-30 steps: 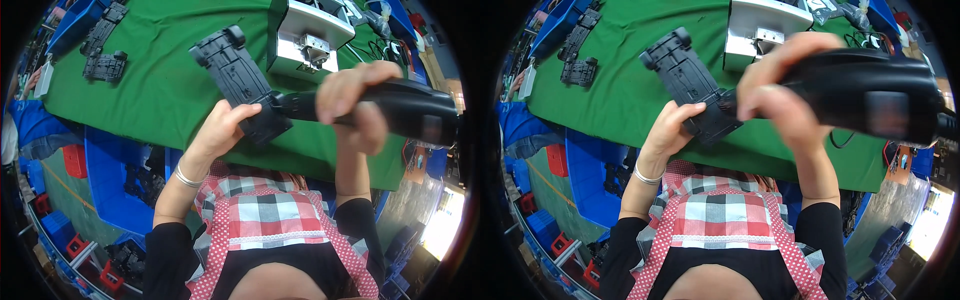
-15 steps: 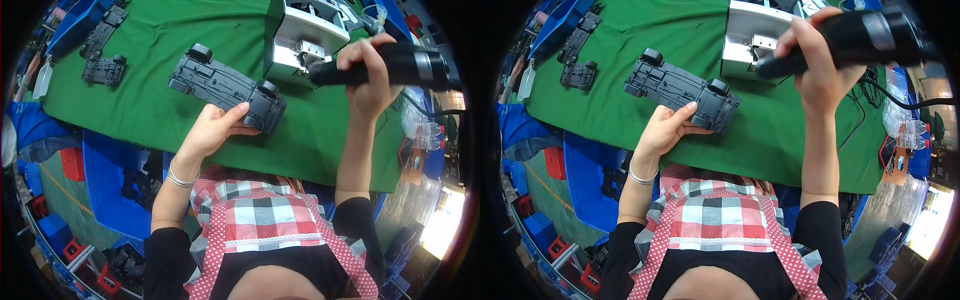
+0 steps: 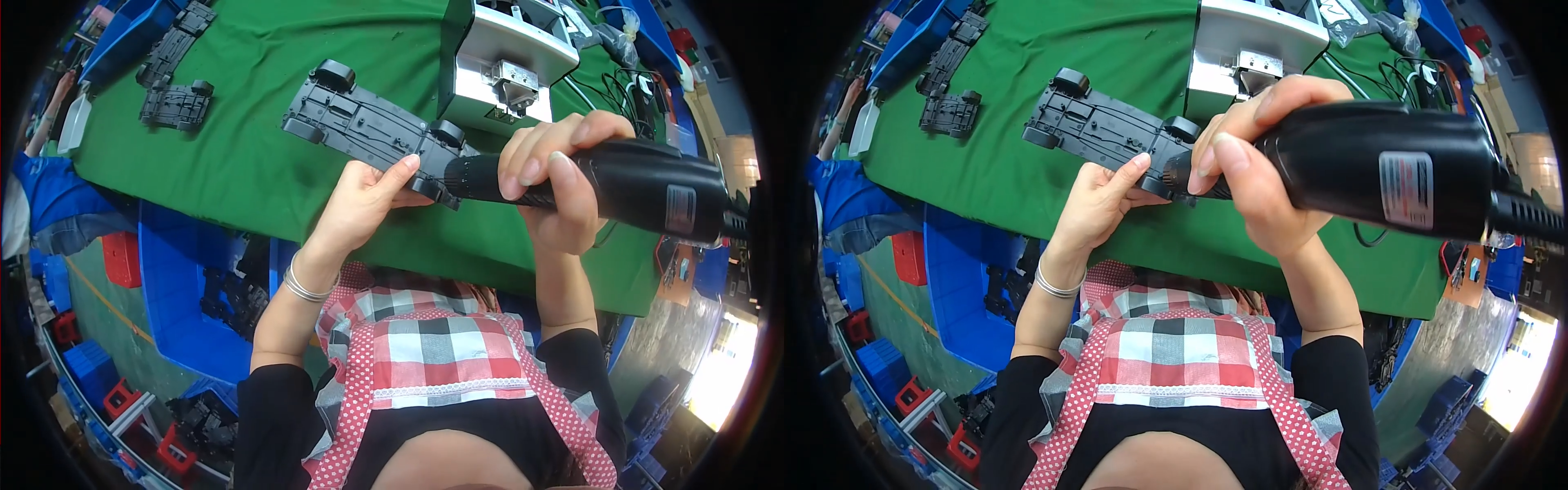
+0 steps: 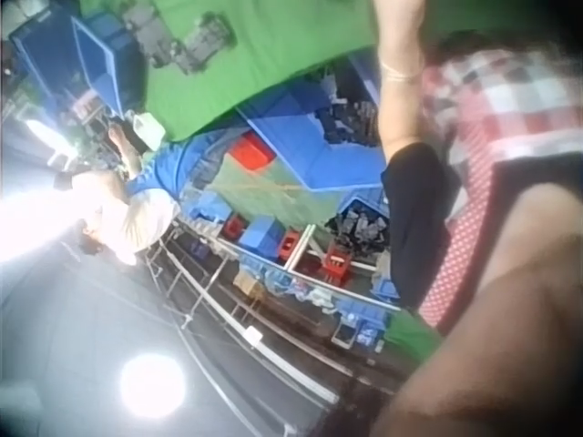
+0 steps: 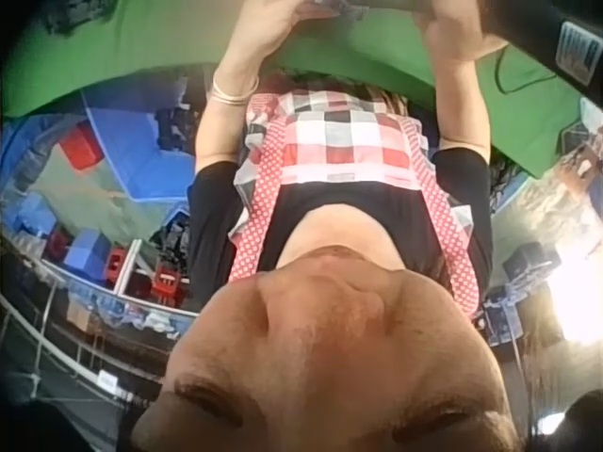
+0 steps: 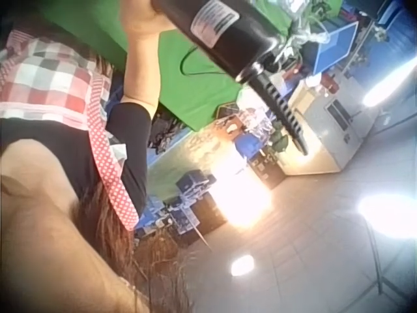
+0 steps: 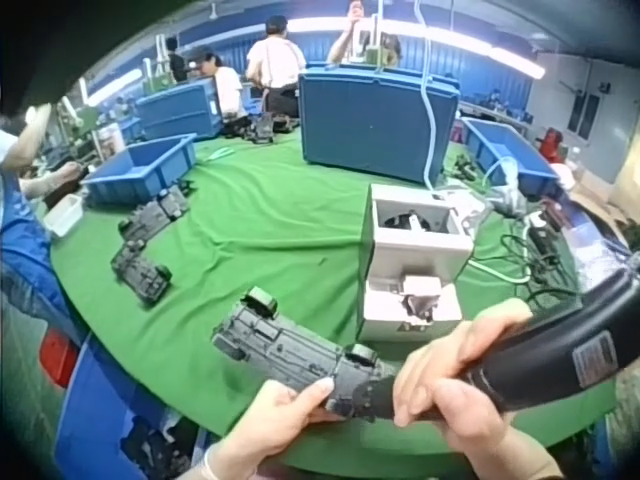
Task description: The person assembles plastic toy car chassis components by hand at a factory workbench, securing plastic parts to the chassis with screws using an electric screwdriver.
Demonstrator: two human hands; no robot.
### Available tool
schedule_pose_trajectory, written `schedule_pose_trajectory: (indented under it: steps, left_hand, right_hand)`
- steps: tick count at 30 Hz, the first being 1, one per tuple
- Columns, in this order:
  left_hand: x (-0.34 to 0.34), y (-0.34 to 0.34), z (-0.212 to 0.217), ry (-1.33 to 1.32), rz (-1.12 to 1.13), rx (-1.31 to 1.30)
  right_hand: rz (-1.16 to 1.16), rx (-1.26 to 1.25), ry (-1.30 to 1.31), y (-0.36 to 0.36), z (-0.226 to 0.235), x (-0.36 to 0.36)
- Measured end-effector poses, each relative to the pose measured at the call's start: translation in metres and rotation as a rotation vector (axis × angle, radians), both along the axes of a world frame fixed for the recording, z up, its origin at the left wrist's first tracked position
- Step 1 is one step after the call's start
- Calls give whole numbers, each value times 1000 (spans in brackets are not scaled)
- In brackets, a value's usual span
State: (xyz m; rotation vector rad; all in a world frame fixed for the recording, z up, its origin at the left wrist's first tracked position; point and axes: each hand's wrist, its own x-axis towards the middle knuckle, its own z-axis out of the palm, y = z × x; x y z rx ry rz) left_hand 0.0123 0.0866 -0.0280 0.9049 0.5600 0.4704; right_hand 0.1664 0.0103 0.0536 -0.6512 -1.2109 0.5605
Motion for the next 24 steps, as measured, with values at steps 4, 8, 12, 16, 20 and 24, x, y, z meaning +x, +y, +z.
schedule_pose_trajectory:
  steps: [4, 8, 12, 16, 20, 24]
  left_hand:
    - [-1, -4, 5, 22, 22, 23]
    - [-4, -5, 16, 179, -51, 67]
    - [1, -13, 6, 42, -140, 259]
    - [14, -17, 27, 185, -473, 818]
    - [18, -4, 52, 66, -762, 1149]
    - [49, -8, 32, -241, -571, 1040]
  right_hand:
    - [-31, -10, -75, 0, 3, -9]
    - [15, -49, -42, -1, 1, -10]
    - [51, -151, 221, -11, 23, 9]
    - [158, -687, 237, -39, 27, 31]
    - [-203, -984, 159, -87, 19, 41]
    - [82, -684, 508, -130, -4, 57]
